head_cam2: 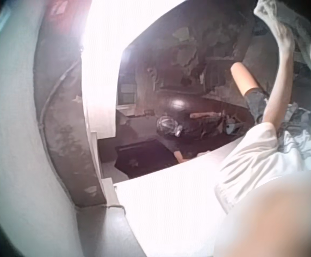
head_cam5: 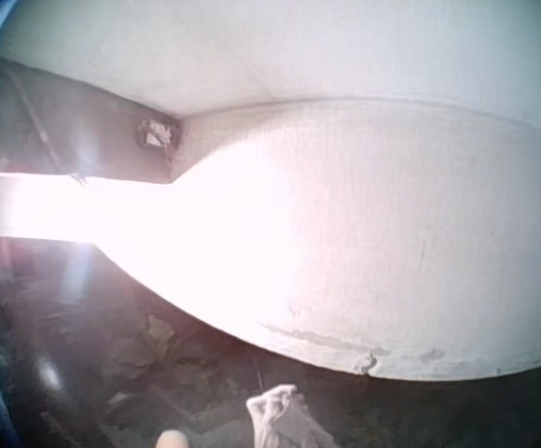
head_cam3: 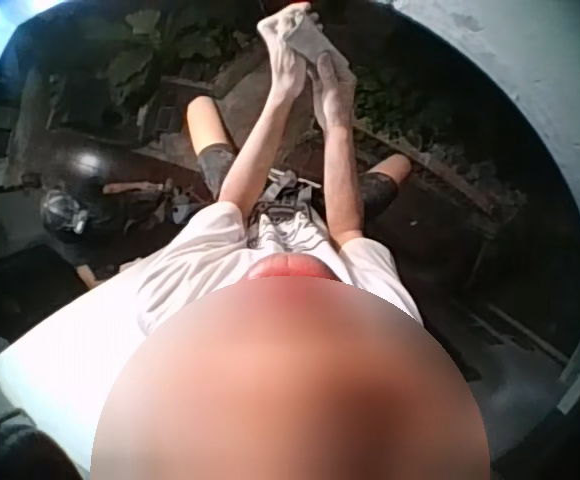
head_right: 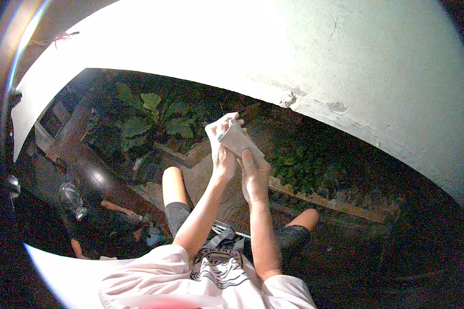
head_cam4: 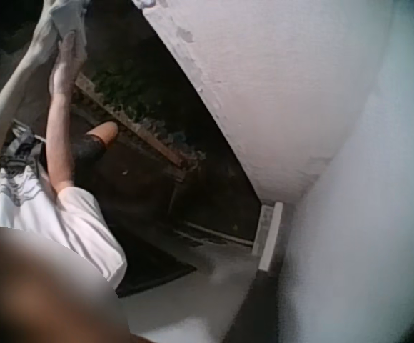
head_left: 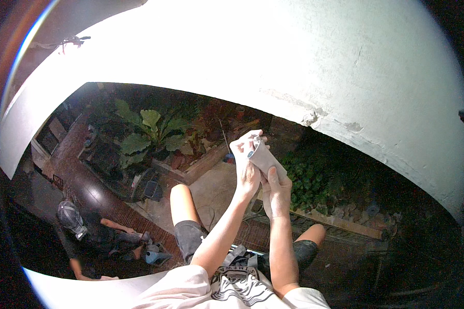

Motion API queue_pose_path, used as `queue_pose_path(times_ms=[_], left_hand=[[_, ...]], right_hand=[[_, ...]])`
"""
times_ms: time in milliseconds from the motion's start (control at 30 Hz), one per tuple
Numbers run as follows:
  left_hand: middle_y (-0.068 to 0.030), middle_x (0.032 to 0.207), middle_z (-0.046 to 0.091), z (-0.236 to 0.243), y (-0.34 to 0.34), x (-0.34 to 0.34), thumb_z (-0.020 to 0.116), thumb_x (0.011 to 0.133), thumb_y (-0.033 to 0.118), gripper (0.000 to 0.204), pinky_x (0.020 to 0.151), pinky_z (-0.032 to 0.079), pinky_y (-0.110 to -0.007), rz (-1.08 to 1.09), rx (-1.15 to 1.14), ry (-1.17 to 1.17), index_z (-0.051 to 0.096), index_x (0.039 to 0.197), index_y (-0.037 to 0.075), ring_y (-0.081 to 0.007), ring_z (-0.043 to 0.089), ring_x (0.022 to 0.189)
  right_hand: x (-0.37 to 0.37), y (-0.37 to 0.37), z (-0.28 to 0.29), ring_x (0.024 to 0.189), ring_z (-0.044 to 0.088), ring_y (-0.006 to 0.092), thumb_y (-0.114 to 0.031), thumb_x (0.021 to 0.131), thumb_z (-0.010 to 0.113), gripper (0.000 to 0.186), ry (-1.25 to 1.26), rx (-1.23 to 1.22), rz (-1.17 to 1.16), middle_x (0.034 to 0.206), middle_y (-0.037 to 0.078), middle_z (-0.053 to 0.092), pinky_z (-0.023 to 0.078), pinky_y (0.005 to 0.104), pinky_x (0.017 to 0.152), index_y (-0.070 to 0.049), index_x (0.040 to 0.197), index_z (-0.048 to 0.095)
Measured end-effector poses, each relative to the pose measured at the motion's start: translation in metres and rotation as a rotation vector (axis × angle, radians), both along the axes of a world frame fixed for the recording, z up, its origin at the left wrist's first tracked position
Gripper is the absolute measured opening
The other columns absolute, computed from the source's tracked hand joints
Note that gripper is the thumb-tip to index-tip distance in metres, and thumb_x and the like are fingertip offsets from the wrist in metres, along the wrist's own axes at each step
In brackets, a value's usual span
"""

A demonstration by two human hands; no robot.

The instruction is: The person smooths a white wall surface using a sanding block and a putty knife. They alternate between sanding and scraping motions while standing on a ladder, with another person visible below.

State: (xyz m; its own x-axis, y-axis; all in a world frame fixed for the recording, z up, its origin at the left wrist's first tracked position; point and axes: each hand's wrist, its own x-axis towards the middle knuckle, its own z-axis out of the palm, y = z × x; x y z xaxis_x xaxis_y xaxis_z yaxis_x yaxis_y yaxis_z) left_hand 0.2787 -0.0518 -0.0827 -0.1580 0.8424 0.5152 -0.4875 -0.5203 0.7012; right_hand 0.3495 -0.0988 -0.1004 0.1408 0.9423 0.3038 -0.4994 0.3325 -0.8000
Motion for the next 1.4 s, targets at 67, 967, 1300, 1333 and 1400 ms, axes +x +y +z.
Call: queue_pose_path(times_ms=[67,967,1300,1333,1400], left_hand=[[-0.0140,0.132,0.049,0.003,0.001,-0.007,0.036,0.103,0.040,0.049,0.104,0.036,-0.038,0.113,0.073,0.166,0.040,0.135,0.004,-0.0234,0.049,0.119],[-0.0037,0.087,0.065,0.047,0.070,-0.054,0.065,0.091,0.009,0.008,0.072,0.050,-0.028,-0.296,-0.231,-0.299,0.058,0.087,0.008,-0.0114,0.061,0.081],[-0.0099,0.119,0.060,0.066,0.078,-0.079,0.060,0.091,0.001,0.015,0.099,0.045,-0.032,-0.263,0.030,-0.484,0.053,0.100,0.011,-0.0150,0.056,0.113],[-0.0115,0.127,0.055,0.068,0.078,-0.078,0.060,0.091,0.003,0.015,0.101,0.044,-0.033,-0.225,0.055,-0.427,0.053,0.101,0.011,-0.0163,0.054,0.116],[-0.0147,0.141,0.046,0.070,0.077,-0.074,0.060,0.091,0.005,0.016,0.104,0.041,-0.035,-0.160,0.112,-0.313,0.054,0.103,0.012,-0.0191,0.049,0.123]], right_hand=[[-0.002,-0.001,0.001,0.110,0.058,0.0176,-0.029,0.097,0.056,0.049,0.008,-0.167,-0.100,0.126,0.013,0.056,0.049,0.0317,0.092,0.005,0.132,0.048],[0.043,0.064,0.137,0.063,0.064,0.0096,-0.027,0.084,0.074,0.032,-0.804,0.080,-0.157,0.074,0.006,0.069,0.053,0.0233,0.058,0.001,0.095,0.065],[0.024,0.085,0.156,0.053,0.050,0.0069,-0.016,0.090,0.056,0.018,-0.477,0.225,-0.059,0.074,0.006,0.058,0.040,0.0220,0.045,0.000,0.096,0.060],[0.025,0.085,0.160,0.053,0.050,0.0071,-0.012,0.090,0.053,0.016,-0.432,0.126,0.039,0.076,0.007,0.058,0.040,0.0221,0.045,0.001,0.097,0.060],[0.024,0.086,0.165,0.051,0.051,0.0071,-0.022,0.093,0.054,0.024,-0.468,0.026,0.198,0.069,0.006,0.056,0.039,0.0213,0.043,0.000,0.098,0.061]])
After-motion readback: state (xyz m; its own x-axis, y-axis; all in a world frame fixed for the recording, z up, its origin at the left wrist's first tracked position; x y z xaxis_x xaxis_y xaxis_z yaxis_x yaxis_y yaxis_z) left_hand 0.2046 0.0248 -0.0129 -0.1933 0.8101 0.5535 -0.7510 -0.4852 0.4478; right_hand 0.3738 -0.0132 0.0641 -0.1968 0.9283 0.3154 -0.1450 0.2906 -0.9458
